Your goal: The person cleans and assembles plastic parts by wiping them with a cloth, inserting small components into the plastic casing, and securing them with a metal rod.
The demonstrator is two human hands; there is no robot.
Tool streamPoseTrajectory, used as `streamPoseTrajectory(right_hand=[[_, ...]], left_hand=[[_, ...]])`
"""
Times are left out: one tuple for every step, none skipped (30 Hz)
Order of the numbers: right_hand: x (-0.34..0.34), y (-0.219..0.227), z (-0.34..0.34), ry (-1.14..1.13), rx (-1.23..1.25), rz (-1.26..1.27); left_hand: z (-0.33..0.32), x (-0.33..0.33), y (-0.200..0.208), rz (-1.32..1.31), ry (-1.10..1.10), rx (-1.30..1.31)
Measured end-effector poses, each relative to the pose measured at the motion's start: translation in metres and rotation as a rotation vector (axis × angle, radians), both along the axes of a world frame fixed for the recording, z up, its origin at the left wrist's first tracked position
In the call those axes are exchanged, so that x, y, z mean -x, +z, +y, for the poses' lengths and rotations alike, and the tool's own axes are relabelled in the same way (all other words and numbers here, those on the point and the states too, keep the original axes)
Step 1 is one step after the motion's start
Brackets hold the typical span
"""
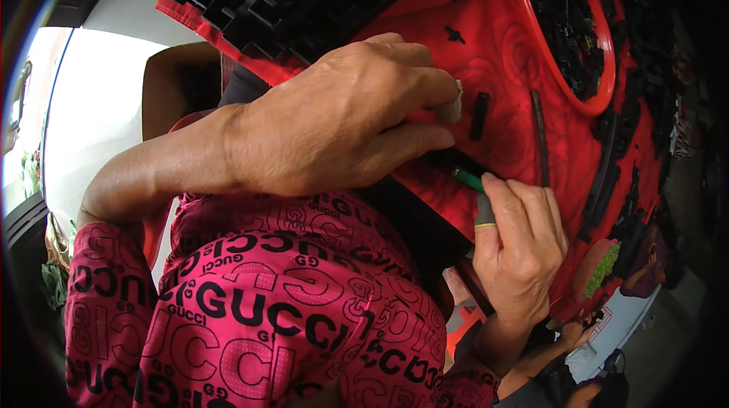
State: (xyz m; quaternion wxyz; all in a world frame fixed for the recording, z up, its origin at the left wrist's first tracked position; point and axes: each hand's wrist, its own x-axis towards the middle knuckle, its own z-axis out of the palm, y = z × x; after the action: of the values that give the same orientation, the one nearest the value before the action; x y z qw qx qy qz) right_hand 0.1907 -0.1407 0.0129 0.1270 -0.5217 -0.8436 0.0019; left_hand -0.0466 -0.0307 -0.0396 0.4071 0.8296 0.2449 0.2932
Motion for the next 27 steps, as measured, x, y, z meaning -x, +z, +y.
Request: streamPoseTrajectory(right_hand=[[0.003,0.000,-0.003,-0.042,0.028,-0.002],[0.004,-0.001,-0.003,-0.086,0.056,-0.004],[0.007,-0.003,-0.002,-0.088,0.041,-0.007],[0.008,-0.003,-0.001,-0.090,0.048,-0.005],[0.010,-0.003,0.000,-0.105,0.065,0.003],[0.012,-0.002,0.000,-0.123,0.082,0.006],[0.014,0.000,0.000,-0.127,0.090,0.001],[0.016,0.001,0.000,-0.134,0.108,0.000],[0.017,0.000,0.002,-0.135,0.126,0.002],[0.018,0.000,0.002,-0.133,0.136,-0.002],[0.019,-0.001,0.002,-0.155,0.144,0.021],[0.020,-0.002,0.001,-0.177,0.153,0.045],[0.019,-0.002,0.000,-0.173,0.163,0.043],[0.019,-0.003,-0.001,-0.193,0.175,0.071],[0.019,-0.002,-0.001,-0.220,0.184,0.095],[0.018,-0.003,-0.001,-0.221,0.189,0.091],[0.017,-0.003,0.000,-0.206,0.164,0.084],[0.017,-0.004,0.000,-0.188,0.140,0.081],[0.016,-0.004,0.001,-0.189,0.146,0.082],[0.016,-0.004,0.001,-0.195,0.154,0.096],[0.015,-0.004,0.002,-0.198,0.163,0.110],[0.014,-0.005,0.003,-0.196,0.168,0.113],[0.012,-0.005,0.003,-0.204,0.183,0.151],[0.011,-0.005,0.003,-0.216,0.196,0.184],[0.009,-0.005,0.002,-0.217,0.199,0.185],[0.007,-0.005,0.001,-0.228,0.212,0.240],[0.005,-0.006,-0.001,-0.240,0.225,0.297]], left_hand=[[-0.001,0.002,0.000,-0.046,0.008,-0.013],[-0.002,0.005,0.000,-0.043,0.006,-0.003],[-0.003,0.009,0.003,-0.025,0.004,-0.022],[-0.003,0.013,0.003,-0.007,0.000,-0.040],[-0.004,0.015,0.001,-0.029,-0.006,-0.040],[-0.005,0.016,0.000,-0.033,-0.009,-0.031],[-0.007,0.017,0.000,-0.026,-0.015,-0.065],[-0.009,0.017,0.000,-0.020,-0.021,-0.099],[-0.013,0.014,-0.004,-0.035,-0.001,-0.078],[-0.014,0.013,-0.009,-0.038,0.002,-0.068],[-0.014,0.011,-0.013,-0.046,0.001,-0.093],[-0.015,0.010,-0.016,-0.053,0.001,-0.117],[-0.016,0.007,-0.020,-0.064,0.001,-0.106],[-0.017,0.006,-0.022,-0.064,0.006,-0.097],[-0.017,0.006,-0.024,-0.067,-0.006,-0.127],[-0.017,0.005,-0.026,-0.069,-0.018,-0.157],[-0.017,0.001,-0.028,-0.089,-0.003,-0.194],[-0.017,0.000,-0.028,-0.088,-0.003,-0.187],[-0.017,-0.002,-0.029,-0.088,-0.015,-0.188],[-0.016,-0.003,-0.029,-0.088,-0.027,-0.191],[-0.016,-0.005,-0.029,-0.086,-0.021,-0.198],[-0.016,-0.005,-0.029,-0.082,-0.020,-0.194],[-0.016,-0.006,-0.028,-0.057,-0.019,-0.206],[-0.016,-0.006,-0.027,-0.037,-0.021,-0.220],[-0.015,-0.006,-0.026,-0.037,-0.023,-0.217],[-0.015,-0.005,-0.024,-0.032,-0.032,-0.210],[-0.015,-0.005,-0.024,-0.026,-0.042,-0.203]])
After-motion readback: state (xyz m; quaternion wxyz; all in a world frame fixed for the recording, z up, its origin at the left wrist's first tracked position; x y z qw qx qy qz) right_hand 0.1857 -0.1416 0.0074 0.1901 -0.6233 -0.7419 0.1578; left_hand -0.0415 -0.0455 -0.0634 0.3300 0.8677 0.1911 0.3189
